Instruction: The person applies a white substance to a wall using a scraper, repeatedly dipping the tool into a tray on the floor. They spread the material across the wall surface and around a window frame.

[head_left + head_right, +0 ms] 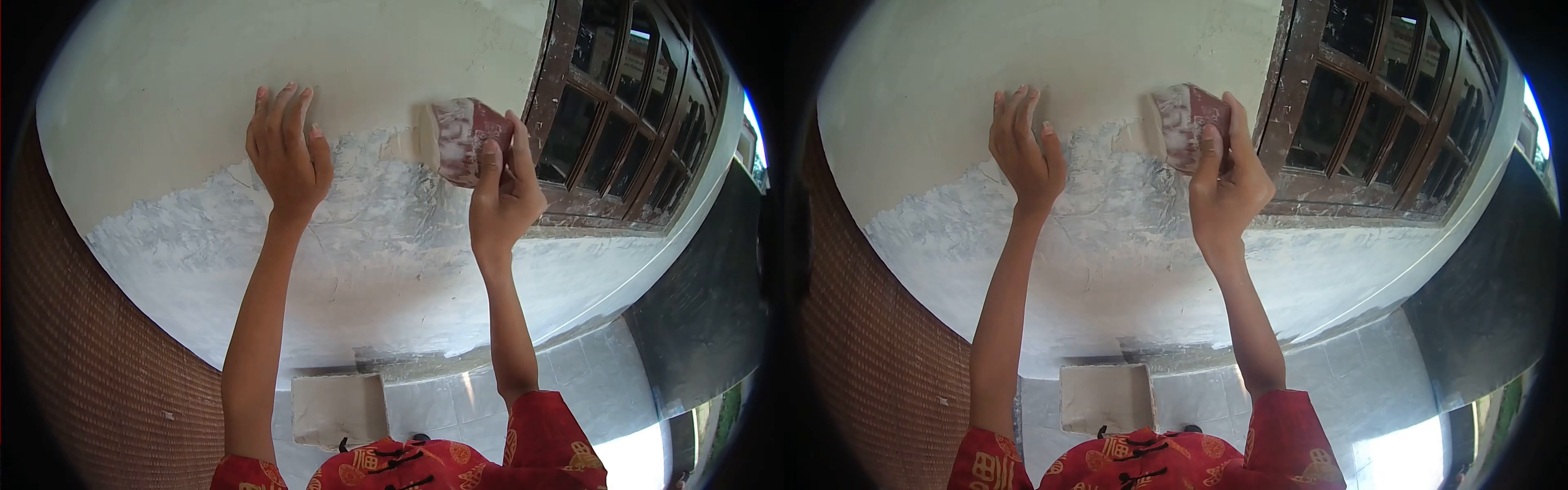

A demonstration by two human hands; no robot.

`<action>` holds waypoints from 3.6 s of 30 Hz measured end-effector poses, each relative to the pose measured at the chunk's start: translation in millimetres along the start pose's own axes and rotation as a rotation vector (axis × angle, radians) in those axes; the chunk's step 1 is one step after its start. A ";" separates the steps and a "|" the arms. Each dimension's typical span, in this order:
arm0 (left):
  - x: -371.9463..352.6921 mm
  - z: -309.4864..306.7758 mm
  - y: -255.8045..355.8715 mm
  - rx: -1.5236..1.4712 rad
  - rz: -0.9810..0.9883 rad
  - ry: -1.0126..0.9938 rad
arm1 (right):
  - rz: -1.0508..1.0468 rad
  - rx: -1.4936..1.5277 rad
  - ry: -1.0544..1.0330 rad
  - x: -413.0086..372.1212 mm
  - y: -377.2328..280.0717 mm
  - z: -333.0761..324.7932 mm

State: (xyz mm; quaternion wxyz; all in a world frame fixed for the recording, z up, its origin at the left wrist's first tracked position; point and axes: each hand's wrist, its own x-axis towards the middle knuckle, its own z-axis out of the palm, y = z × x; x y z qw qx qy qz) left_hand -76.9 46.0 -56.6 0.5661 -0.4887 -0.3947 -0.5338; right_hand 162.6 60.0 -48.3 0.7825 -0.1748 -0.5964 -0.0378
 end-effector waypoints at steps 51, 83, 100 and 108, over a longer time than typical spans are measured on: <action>-0.3 -1.9 0.8 0.035 0.012 -0.008 | 0.215 -0.030 0.035 -19.7 19.3 -15.5; -2.8 -2.0 1.0 0.017 -0.002 -0.026 | 0.285 0.118 -0.144 -21.7 -8.7 5.3; -1.8 -1.2 2.6 -0.005 -0.013 -0.014 | 0.229 0.092 0.038 5.0 -6.0 7.7; -2.2 -3.6 -0.6 -0.010 0.001 -0.036 | 0.290 0.203 -0.041 -8.0 -4.8 29.4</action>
